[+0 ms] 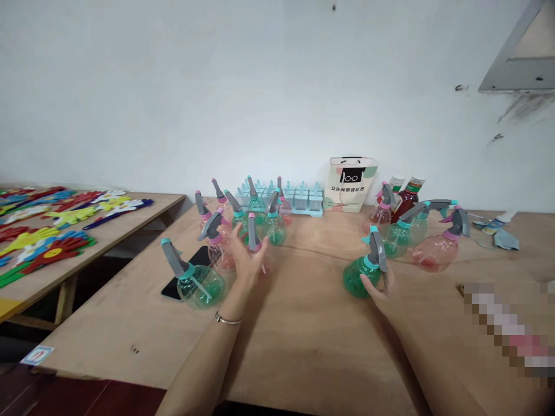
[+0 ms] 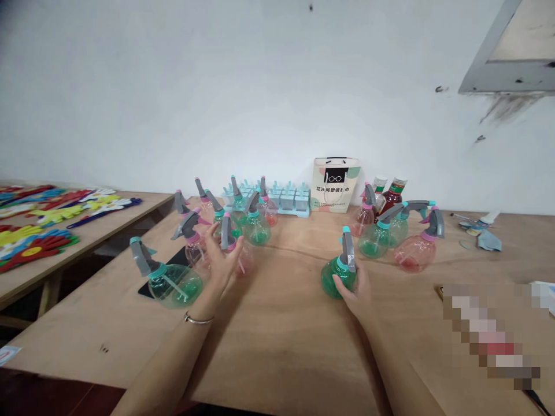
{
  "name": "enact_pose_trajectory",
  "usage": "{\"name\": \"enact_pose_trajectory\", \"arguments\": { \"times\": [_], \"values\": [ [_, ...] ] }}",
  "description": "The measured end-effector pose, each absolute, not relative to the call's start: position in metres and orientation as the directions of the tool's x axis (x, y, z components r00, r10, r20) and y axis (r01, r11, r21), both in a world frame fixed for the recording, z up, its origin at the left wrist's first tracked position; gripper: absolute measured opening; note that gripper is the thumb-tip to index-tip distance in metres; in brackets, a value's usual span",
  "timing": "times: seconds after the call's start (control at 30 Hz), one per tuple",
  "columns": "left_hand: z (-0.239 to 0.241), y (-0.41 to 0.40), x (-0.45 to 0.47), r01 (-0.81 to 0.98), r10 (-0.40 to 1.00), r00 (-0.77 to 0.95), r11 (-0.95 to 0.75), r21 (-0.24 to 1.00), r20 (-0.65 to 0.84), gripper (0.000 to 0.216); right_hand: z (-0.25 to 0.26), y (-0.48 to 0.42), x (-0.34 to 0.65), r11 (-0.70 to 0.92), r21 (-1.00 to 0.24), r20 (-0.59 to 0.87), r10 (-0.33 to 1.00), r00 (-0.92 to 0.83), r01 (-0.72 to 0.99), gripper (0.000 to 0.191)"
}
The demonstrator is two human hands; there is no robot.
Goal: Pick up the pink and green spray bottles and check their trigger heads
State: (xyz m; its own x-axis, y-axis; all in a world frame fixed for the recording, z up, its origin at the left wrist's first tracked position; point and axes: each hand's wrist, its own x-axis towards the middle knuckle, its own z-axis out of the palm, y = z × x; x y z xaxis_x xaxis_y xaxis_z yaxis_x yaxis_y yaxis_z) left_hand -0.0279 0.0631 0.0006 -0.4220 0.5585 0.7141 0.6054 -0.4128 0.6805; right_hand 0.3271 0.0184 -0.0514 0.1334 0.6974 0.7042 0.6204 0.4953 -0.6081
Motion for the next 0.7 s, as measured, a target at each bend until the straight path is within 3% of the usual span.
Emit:
{"name": "enact_pose_trajectory", "arguments": {
  "times": [0.13,0.23,0.7],
  "values": [
    [-0.019,0.068,-0.032,0.679,0.410,-0.379,-0.486,0.551,0.829,0.070,-0.051,0.019,0.326,0.508,-0.602,0.714,0.689,0.130,0.617,0.046],
    [-0.032,0.072,-0.032,0.741,0.384,-0.284,-0.494,0.455,0.879,0.057,-0.053,0.019,0.325,0.504,-0.614,0.709,0.691,0.143,0.607,0.048],
    [-0.040,0.084,-0.034,0.800,0.434,-0.258,-0.405,0.442,0.863,0.062,-0.073,0.021,0.322,0.500,-0.727,0.619,0.775,0.132,0.471,0.054]
  ]
}}
